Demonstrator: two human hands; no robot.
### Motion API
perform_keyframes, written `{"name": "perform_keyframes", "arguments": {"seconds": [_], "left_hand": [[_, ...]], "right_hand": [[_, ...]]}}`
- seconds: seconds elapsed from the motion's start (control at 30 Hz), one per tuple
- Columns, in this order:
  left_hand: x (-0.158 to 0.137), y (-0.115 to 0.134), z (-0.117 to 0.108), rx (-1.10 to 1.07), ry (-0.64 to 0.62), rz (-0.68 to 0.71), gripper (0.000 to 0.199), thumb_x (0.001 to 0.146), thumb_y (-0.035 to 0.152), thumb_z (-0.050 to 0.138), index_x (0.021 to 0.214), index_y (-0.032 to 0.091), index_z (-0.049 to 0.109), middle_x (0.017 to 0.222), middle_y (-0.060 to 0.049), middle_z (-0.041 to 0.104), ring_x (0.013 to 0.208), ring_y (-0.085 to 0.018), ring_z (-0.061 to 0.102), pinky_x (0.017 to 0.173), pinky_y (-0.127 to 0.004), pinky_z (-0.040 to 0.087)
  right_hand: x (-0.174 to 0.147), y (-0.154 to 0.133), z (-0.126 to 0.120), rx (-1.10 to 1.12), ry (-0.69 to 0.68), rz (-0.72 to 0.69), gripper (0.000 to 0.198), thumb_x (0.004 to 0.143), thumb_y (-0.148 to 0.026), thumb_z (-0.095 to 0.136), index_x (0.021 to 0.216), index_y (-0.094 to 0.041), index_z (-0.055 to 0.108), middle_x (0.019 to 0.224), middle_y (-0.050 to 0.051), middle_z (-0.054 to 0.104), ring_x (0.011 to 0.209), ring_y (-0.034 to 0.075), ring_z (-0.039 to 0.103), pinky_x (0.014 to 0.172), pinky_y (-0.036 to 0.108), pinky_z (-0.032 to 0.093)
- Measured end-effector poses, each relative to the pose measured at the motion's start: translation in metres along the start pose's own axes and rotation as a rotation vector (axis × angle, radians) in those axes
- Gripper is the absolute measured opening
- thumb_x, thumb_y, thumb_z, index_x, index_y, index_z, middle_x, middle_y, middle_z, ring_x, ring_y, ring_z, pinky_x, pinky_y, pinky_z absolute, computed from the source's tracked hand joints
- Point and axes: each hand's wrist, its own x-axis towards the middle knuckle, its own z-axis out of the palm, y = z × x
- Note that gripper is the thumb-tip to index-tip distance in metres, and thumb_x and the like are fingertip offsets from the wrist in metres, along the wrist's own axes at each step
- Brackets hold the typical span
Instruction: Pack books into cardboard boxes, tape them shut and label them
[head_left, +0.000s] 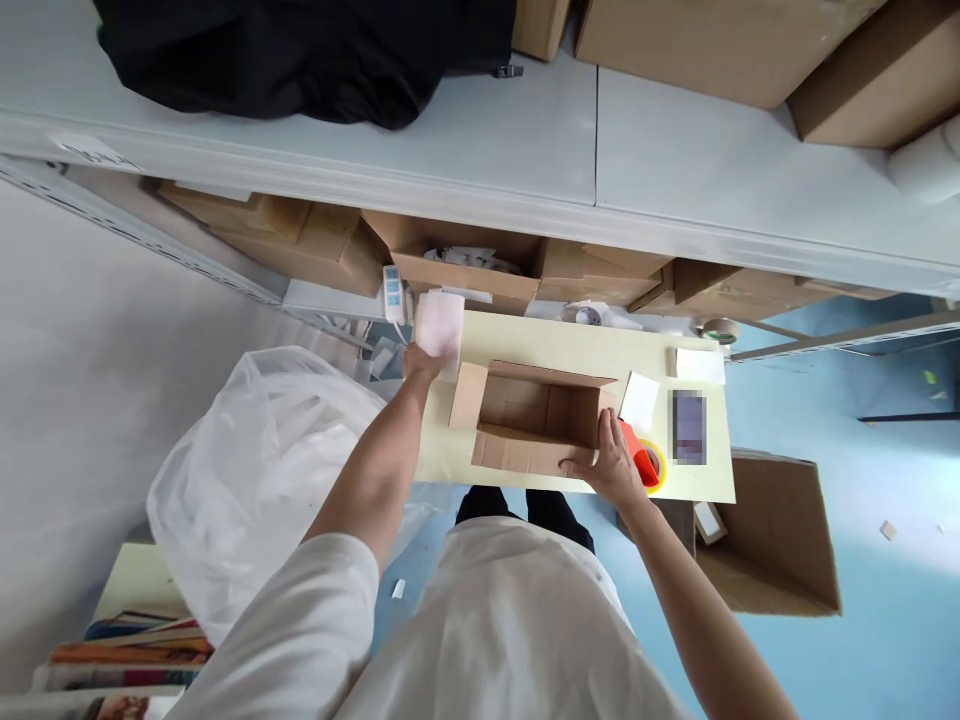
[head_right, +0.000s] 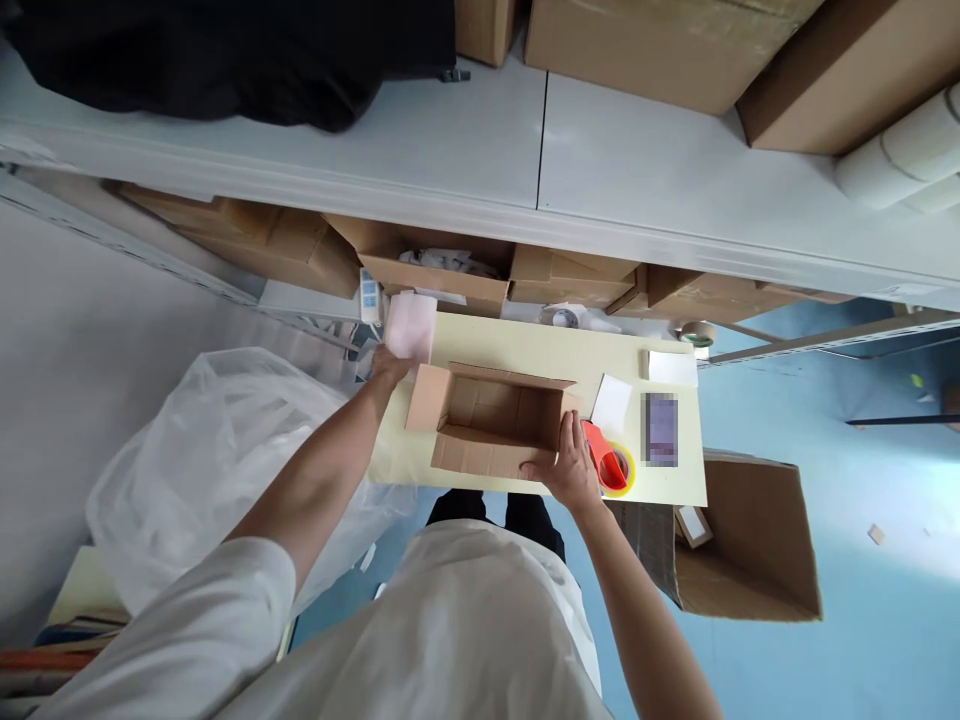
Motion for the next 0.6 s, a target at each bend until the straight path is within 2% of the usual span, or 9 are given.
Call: {"name": "perform_keyframes", "arguments": {"seconds": [0.1,0.2,0.27,0.33,0.4,0.47,0.53,0.6], "left_hand": [[-0.005,-0.003,-0.002,-0.074,-0.019,0.034,0.047,0.076,0.022,0.061,0.118,0.003,0.05,0.116,-0.02,0.064,0.102,-0.026,0.064,0.083,-0.032,0.049],[-0.019,-0.011,-0.017,-0.13,0.04,0.094,0.041,0.078,0.011,0.049,0.119,0.007,0.051,0.11,-0.014,0.067,0.097,-0.022,0.065,0.08,-0.031,0.051],[-0.03,-0.02,-0.04,-0.147,0.105,0.139,0.04,0.079,0.011,0.047,0.118,0.01,0.053,0.112,-0.014,0.066,0.103,-0.024,0.063,0.085,-0.034,0.05],[-0.042,-0.028,-0.073,-0.163,0.163,0.19,0.039,0.08,0.013,0.046,0.118,0.012,0.054,0.114,-0.013,0.065,0.107,-0.024,0.061,0.092,-0.035,0.048],[-0.057,-0.031,-0.111,-0.184,0.214,0.26,0.039,0.08,0.015,0.047,0.119,0.012,0.054,0.112,-0.012,0.066,0.105,-0.023,0.061,0.093,-0.034,0.048],[-0.077,-0.026,-0.145,-0.206,0.254,0.386,0.038,0.08,0.018,0.048,0.117,0.013,0.055,0.107,-0.009,0.067,0.099,-0.022,0.062,0.09,-0.033,0.049],[-0.102,-0.013,-0.166,-0.211,0.223,0.543,0.036,0.08,0.02,0.049,0.114,0.014,0.056,0.103,-0.007,0.067,0.093,-0.021,0.063,0.085,-0.032,0.051],[-0.13,0.005,-0.167,-0.175,0.104,0.672,0.034,0.08,0.02,0.049,0.113,0.015,0.058,0.1,-0.005,0.068,0.09,-0.02,0.064,0.083,-0.031,0.051]], "right_hand": [[0.001,0.0,0.001,0.006,0.003,0.006,0.115,0.073,-0.059,0.066,0.152,-0.011,-0.002,0.158,0.021,0.009,0.146,0.033,0.013,0.112,0.05,0.028],[0.003,-0.001,0.0,0.01,0.012,0.015,0.113,0.072,-0.059,0.066,0.152,-0.011,0.002,0.158,0.022,0.011,0.145,0.035,0.016,0.111,0.051,0.029],[0.005,-0.002,-0.001,0.018,0.012,0.014,0.112,0.071,-0.059,0.067,0.151,-0.012,0.005,0.157,0.021,0.013,0.144,0.035,0.018,0.111,0.051,0.029],[0.007,-0.004,-0.002,0.034,0.002,0.015,0.112,0.07,-0.06,0.067,0.151,-0.012,0.006,0.157,0.021,0.015,0.144,0.035,0.019,0.111,0.05,0.03],[0.009,-0.005,-0.002,0.049,-0.009,0.02,0.113,0.069,-0.06,0.068,0.151,-0.013,0.006,0.157,0.02,0.015,0.144,0.034,0.019,0.11,0.05,0.031],[0.012,-0.005,-0.001,0.055,-0.002,0.013,0.113,0.067,-0.059,0.069,0.151,-0.014,0.008,0.157,0.019,0.015,0.144,0.034,0.019,0.111,0.049,0.03],[0.015,-0.005,0.001,0.052,0.014,0.0,0.113,0.065,-0.057,0.071,0.15,-0.014,0.012,0.157,0.019,0.017,0.144,0.034,0.019,0.112,0.047,0.028],[0.017,-0.005,0.004,0.054,0.032,-0.011,0.112,0.064,-0.056,0.072,0.15,-0.014,0.014,0.156,0.019,0.02,0.144,0.034,0.02,0.113,0.047,0.028]]}}
